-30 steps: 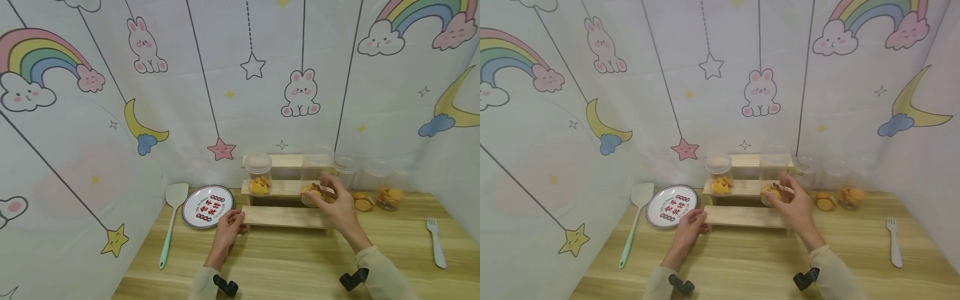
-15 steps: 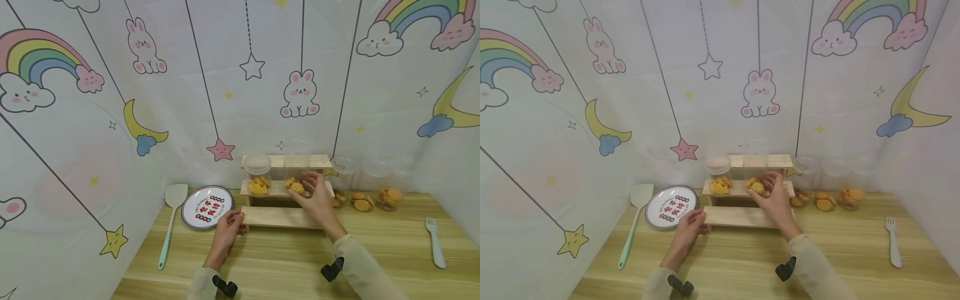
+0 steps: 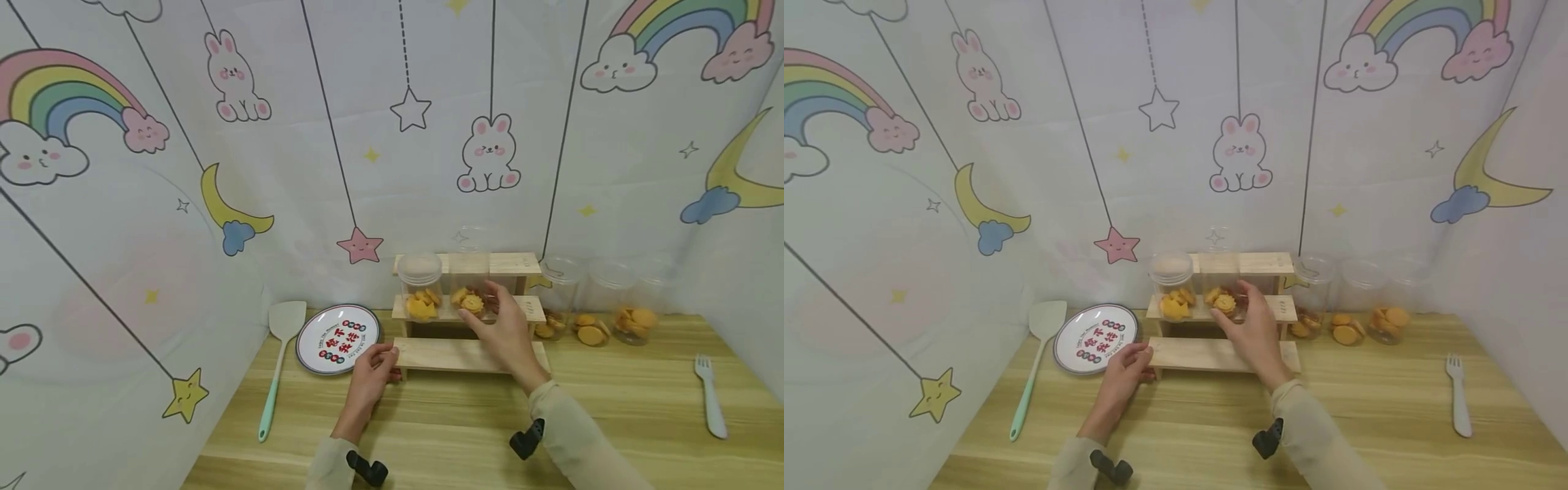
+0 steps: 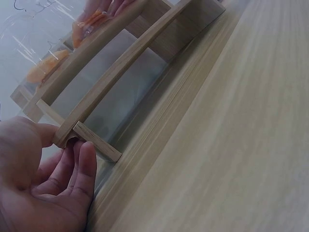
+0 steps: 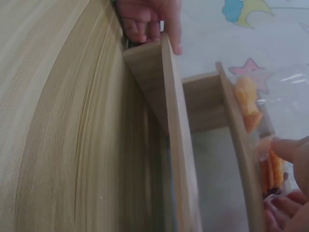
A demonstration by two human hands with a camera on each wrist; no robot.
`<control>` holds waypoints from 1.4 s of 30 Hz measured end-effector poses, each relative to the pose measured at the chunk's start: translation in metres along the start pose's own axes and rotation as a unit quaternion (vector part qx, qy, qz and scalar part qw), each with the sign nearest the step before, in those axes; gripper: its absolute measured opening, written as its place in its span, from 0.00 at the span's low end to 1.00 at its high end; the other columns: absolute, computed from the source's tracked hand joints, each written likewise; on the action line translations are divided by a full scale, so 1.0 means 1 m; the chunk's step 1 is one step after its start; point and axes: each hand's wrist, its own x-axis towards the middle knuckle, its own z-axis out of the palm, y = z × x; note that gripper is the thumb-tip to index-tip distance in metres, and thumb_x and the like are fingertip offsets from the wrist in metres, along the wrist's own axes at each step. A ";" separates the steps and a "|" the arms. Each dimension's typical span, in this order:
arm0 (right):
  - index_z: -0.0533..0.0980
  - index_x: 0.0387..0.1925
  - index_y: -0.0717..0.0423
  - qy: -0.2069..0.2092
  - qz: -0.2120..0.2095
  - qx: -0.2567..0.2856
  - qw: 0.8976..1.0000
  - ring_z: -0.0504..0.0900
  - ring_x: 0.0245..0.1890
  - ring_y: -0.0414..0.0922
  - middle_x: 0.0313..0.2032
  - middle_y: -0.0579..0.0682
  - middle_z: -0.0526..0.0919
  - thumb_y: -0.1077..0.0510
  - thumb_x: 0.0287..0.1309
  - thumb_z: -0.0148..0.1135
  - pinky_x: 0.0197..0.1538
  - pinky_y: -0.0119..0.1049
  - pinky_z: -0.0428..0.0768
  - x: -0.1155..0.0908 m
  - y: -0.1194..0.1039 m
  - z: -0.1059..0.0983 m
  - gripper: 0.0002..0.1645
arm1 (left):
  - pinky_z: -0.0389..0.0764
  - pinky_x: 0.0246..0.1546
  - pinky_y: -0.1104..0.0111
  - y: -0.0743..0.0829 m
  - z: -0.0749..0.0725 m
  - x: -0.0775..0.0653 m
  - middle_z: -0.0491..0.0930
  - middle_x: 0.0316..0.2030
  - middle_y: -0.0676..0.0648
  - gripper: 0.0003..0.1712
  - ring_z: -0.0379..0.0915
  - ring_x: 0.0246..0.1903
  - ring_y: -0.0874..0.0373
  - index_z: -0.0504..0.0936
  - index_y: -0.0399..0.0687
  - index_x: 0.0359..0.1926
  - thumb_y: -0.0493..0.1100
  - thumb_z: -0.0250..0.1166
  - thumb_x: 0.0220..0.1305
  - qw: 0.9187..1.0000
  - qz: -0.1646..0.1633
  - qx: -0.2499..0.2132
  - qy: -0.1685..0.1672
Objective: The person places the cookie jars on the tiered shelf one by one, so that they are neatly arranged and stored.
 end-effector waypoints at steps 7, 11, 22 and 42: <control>0.61 0.82 0.59 -0.011 -0.018 -0.023 1.000 0.81 0.67 0.63 0.71 0.64 0.77 0.44 0.68 0.76 0.70 0.62 0.83 0.002 0.000 0.005 0.52 | 0.94 0.41 0.67 -0.001 0.000 0.000 0.87 0.49 0.34 0.24 0.86 0.34 0.56 0.78 0.31 0.66 0.46 0.63 0.82 1.000 0.001 -0.004 0.006; 0.61 0.82 0.59 -0.007 -0.018 -0.018 1.000 0.81 0.68 0.62 0.73 0.64 0.76 0.45 0.68 0.76 0.70 0.62 0.83 0.000 0.000 0.007 0.52 | 0.95 0.41 0.65 0.000 -0.001 0.000 0.87 0.49 0.35 0.25 0.86 0.34 0.56 0.78 0.30 0.66 0.46 0.63 0.82 1.000 0.000 -0.005 0.004; 0.54 0.86 0.55 -0.001 -0.042 -0.006 0.999 0.76 0.72 0.63 0.77 0.63 0.70 0.49 0.69 0.76 0.73 0.64 0.80 -0.008 0.009 0.007 0.56 | 0.95 0.41 0.65 0.000 0.000 0.000 0.87 0.49 0.34 0.26 0.86 0.34 0.56 0.76 0.29 0.67 0.47 0.62 0.83 1.000 -0.003 -0.005 0.004; 0.71 0.73 0.62 0.166 0.056 0.040 0.984 0.75 0.55 0.25 0.55 0.31 0.79 0.60 0.73 0.69 0.52 0.12 0.78 -0.054 0.097 -0.133 0.33 | 0.94 0.39 0.69 -0.001 0.002 0.001 0.87 0.48 0.37 0.26 0.85 0.33 0.57 0.77 0.30 0.67 0.46 0.63 0.82 1.000 -0.006 -0.014 0.003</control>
